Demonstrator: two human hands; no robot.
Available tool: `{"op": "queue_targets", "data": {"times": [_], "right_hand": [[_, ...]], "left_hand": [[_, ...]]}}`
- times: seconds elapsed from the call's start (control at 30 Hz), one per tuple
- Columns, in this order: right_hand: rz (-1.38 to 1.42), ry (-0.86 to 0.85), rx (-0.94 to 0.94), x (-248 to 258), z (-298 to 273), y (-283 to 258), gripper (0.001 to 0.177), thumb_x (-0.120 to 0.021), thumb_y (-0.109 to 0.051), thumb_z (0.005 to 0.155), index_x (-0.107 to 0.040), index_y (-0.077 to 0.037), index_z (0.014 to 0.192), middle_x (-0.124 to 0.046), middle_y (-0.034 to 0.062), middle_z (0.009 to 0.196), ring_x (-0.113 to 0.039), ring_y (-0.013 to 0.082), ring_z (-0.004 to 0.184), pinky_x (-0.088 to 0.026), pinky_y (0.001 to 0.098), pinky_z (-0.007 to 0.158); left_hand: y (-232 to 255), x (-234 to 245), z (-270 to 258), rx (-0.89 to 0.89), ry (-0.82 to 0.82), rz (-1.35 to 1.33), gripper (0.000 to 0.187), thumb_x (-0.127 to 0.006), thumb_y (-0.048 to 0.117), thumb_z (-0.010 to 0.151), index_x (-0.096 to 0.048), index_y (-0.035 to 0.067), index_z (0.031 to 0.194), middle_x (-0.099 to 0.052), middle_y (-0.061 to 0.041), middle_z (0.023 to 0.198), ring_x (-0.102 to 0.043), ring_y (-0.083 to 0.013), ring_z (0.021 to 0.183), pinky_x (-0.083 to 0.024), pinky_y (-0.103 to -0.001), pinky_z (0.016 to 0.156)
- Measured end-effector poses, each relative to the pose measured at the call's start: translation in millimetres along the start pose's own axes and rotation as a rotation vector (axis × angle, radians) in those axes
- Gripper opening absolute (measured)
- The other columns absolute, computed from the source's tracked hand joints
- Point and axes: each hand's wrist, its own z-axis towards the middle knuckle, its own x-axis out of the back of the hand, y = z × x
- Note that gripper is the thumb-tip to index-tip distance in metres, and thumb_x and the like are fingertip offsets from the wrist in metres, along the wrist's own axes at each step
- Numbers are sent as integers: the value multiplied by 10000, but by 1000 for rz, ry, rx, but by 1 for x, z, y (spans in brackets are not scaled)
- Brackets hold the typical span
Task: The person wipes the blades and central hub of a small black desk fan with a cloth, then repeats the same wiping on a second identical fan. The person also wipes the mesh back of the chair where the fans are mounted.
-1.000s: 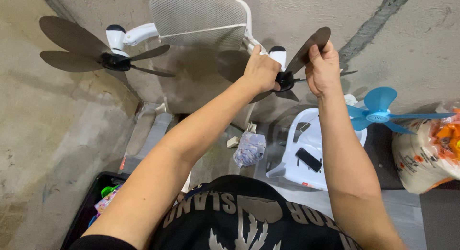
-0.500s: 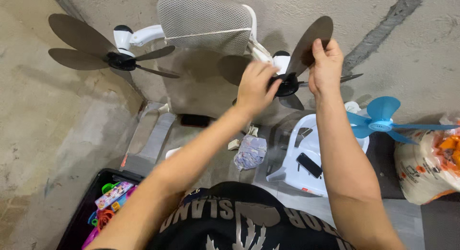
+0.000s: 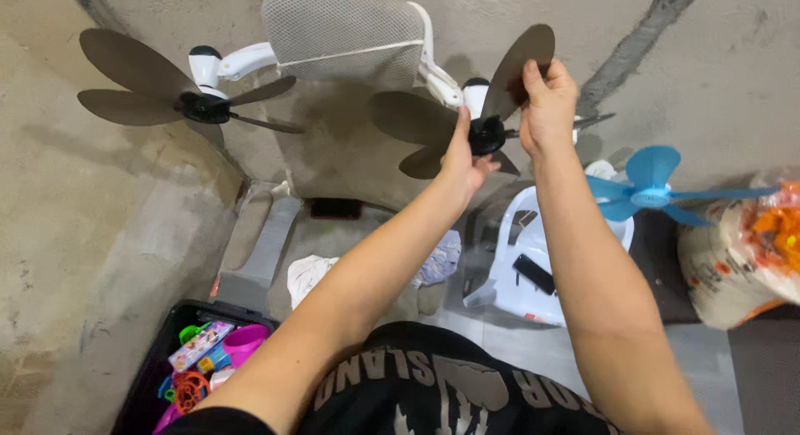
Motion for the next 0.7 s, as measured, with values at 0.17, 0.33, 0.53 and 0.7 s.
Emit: {"op": "queue_targets", "data": {"times": [0.17, 0.33, 0.53, 0.7], "right_hand": [[-26, 6, -56, -8, -4, -7, 103, -664, -122, 1050, -659, -48, 1122, -714, 36, 1065, -664, 129, 955, -543, 308, 874], [8, -60, -158, 2, -23, -12, 149, -653, -185, 1084, -667, -68, 1175, -716, 24, 1104, -668, 142, 994, -553, 335, 918], [41, -173, -191, 10, -6, -21, 181, -638, -219, 1082, -663, -74, 1187, -723, 26, 1122, -682, 155, 1012, -572, 347, 928], [-54, -267, -103, 10, 14, 0, 157, -635, -211, 1108, -658, -62, 1148, -710, 54, 1025, -671, 151, 894, -562, 324, 825]], "left_hand": [[9, -23, -6, 2, 118, 0, 920, -875, 433, 641, -507, 10, 1370, -635, -184, 1317, -634, -398, 1142, -318, -799, 1035], [2, -2, -3, -14, 159, 57, 686, -894, 395, 747, -615, -1, 1232, -664, -176, 1157, -663, -367, 1010, -527, -635, 983], [1, 18, 26, -109, -54, 118, 487, -808, 427, 838, -685, 110, 1187, -702, -96, 1091, -670, -266, 966, -550, -470, 803], [1, 13, 38, -154, -105, 1, 443, -738, 424, 805, -692, 134, 1137, -732, -90, 1059, -711, -276, 931, -603, -524, 757]]}}
